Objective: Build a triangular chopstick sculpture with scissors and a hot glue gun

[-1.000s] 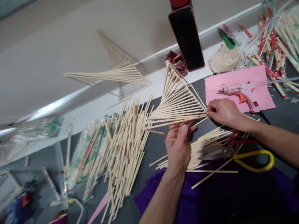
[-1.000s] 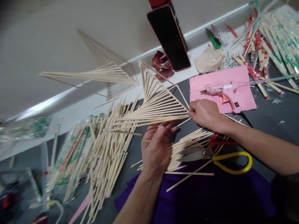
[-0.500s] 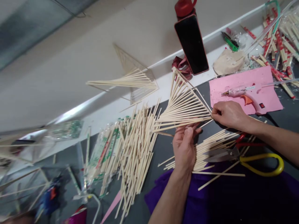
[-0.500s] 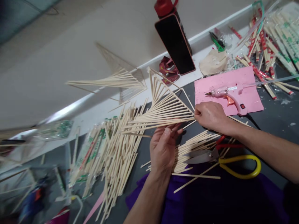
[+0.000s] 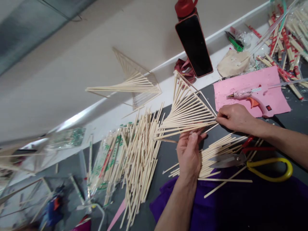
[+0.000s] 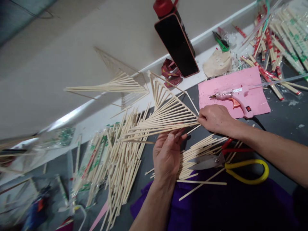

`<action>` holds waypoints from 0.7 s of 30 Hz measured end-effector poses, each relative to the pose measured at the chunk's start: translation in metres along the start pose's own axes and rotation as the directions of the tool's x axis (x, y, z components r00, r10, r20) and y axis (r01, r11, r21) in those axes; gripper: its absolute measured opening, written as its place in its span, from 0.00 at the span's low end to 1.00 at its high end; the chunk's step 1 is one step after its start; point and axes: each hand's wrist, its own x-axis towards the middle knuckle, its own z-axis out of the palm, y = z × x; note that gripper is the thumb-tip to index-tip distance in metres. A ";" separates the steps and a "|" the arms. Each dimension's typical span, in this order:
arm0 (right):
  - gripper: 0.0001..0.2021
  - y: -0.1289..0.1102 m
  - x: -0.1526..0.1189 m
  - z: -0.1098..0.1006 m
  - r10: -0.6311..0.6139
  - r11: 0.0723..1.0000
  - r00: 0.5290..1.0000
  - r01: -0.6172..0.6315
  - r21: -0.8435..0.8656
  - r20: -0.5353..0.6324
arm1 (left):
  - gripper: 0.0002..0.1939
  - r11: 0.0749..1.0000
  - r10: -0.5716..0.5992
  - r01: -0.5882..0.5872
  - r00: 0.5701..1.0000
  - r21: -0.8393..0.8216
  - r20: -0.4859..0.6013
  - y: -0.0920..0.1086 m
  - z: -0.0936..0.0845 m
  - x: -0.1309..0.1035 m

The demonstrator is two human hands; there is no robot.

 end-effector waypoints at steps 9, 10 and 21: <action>0.11 -0.001 -0.002 0.001 -0.039 0.996 0.999 0.040 -0.082 0.011 | 0.15 1.000 0.016 -0.016 1.000 0.009 0.001 -0.001 -0.001 0.000; 0.12 -0.001 -0.003 0.002 -0.046 0.995 0.999 0.047 -0.094 0.009 | 0.16 1.000 0.014 -0.014 1.000 0.003 0.001 -0.001 -0.001 0.000; 0.16 -0.004 -0.006 0.002 -0.136 0.934 0.985 0.162 -0.319 0.101 | 0.16 1.000 0.008 -0.008 1.000 0.002 0.012 0.000 -0.001 0.000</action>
